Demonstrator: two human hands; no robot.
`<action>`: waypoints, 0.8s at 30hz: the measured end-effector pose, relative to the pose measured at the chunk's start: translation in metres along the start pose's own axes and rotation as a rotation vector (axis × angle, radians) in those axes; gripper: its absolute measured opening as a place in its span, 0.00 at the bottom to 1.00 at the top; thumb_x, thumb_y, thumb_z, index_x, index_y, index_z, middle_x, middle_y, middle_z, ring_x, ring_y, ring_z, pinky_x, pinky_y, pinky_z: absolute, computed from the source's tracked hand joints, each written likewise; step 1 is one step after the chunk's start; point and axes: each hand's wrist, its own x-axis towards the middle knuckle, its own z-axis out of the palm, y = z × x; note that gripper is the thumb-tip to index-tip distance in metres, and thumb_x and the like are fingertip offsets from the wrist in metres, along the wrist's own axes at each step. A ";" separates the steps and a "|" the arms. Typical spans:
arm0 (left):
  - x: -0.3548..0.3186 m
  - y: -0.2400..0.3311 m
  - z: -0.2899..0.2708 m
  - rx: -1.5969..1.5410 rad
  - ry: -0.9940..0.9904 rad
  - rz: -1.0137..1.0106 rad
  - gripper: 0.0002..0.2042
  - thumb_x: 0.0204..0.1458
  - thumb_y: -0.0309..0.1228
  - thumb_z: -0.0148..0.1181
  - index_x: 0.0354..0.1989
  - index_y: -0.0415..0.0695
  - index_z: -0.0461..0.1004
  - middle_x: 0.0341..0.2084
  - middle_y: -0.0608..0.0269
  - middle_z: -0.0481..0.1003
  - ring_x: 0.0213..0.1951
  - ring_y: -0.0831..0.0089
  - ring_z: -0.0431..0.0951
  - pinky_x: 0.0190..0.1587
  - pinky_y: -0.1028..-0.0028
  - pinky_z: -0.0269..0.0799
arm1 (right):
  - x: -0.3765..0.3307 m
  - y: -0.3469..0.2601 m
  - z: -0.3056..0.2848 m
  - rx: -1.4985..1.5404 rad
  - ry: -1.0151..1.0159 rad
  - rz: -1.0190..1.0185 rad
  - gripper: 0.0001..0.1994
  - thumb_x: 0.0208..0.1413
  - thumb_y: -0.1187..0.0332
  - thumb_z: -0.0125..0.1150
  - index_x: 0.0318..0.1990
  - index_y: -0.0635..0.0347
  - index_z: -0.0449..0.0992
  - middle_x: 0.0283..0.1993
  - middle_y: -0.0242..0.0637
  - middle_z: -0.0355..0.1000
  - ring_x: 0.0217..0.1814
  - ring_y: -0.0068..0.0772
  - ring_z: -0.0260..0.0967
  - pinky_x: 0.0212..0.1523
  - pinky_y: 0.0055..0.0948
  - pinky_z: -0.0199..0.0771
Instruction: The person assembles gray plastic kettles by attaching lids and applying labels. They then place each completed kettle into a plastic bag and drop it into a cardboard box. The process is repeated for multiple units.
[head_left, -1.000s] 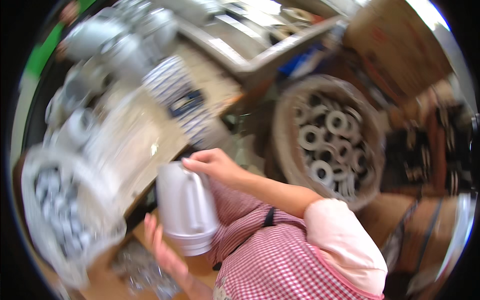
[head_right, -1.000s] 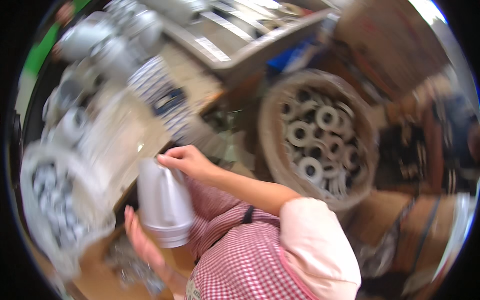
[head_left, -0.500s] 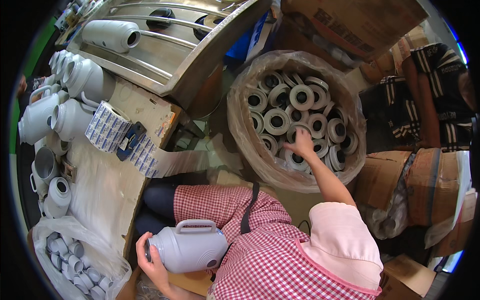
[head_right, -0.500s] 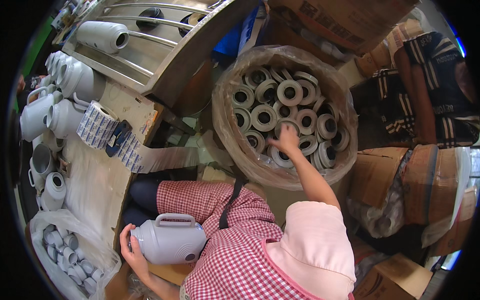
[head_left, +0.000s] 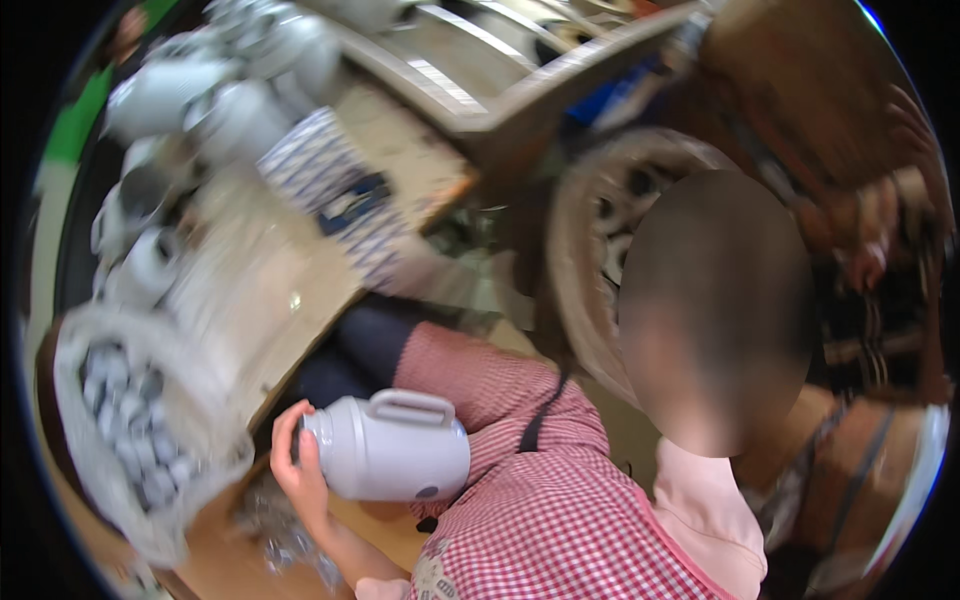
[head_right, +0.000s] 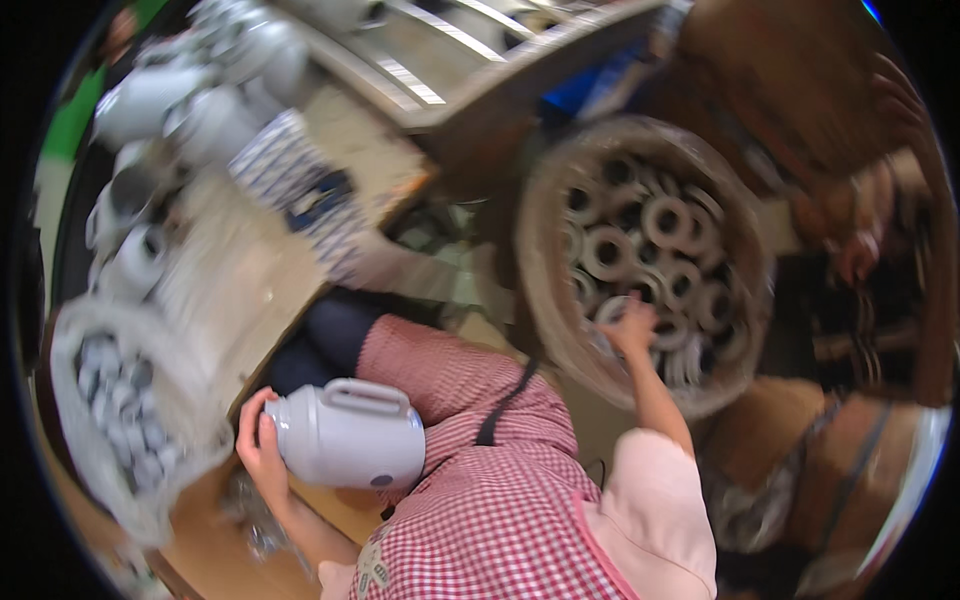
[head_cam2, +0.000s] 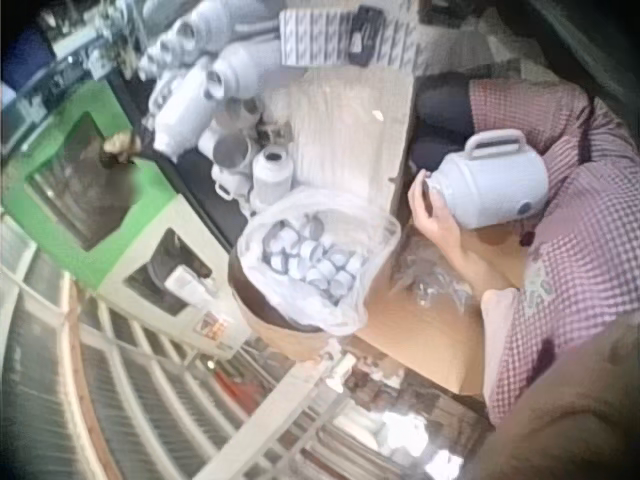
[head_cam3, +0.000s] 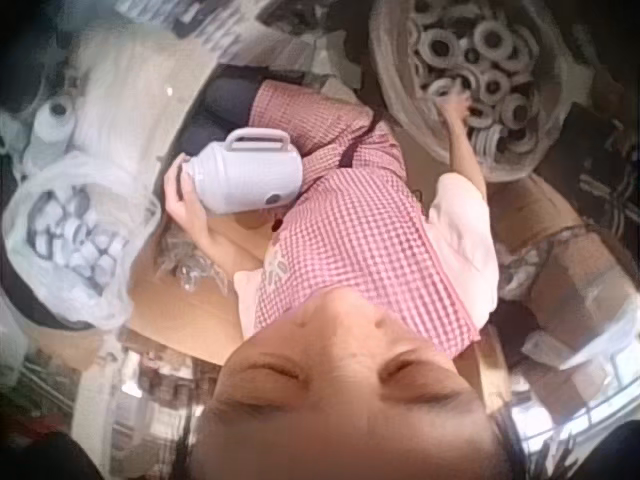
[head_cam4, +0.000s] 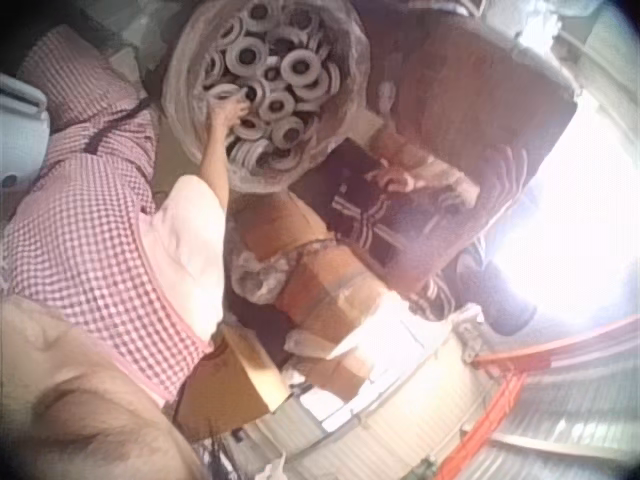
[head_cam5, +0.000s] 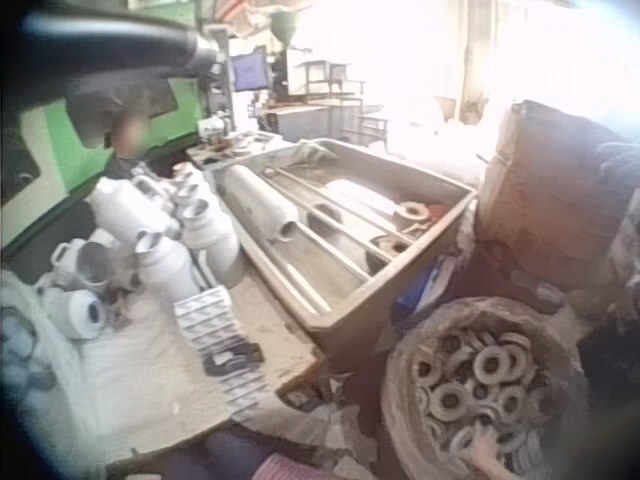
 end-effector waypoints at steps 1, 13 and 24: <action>-0.003 -0.003 -0.009 -0.013 0.120 0.010 0.19 0.68 0.35 0.52 0.58 0.34 0.77 0.50 0.56 0.79 0.54 0.67 0.77 0.61 0.66 0.69 | -0.019 -0.017 -0.027 0.084 0.270 -0.076 0.61 0.41 0.44 0.81 0.80 0.56 0.50 0.75 0.58 0.56 0.77 0.61 0.53 0.72 0.57 0.61; -0.014 -0.053 -0.005 -1.140 0.502 -0.378 0.27 0.73 0.49 0.45 0.61 0.36 0.74 0.50 0.56 0.81 0.51 0.70 0.81 0.54 0.68 0.76 | -0.278 -0.285 -0.161 0.793 -0.145 -1.767 0.70 0.33 0.42 0.85 0.80 0.64 0.45 0.81 0.63 0.43 0.83 0.61 0.46 0.77 0.52 0.56; -0.016 -0.055 -0.007 -1.157 0.508 -0.310 0.27 0.72 0.49 0.46 0.64 0.37 0.71 0.51 0.57 0.80 0.52 0.69 0.81 0.56 0.68 0.76 | -0.290 -0.286 -0.145 0.888 -0.414 -1.655 0.69 0.32 0.43 0.85 0.79 0.66 0.48 0.80 0.63 0.47 0.82 0.63 0.49 0.77 0.53 0.56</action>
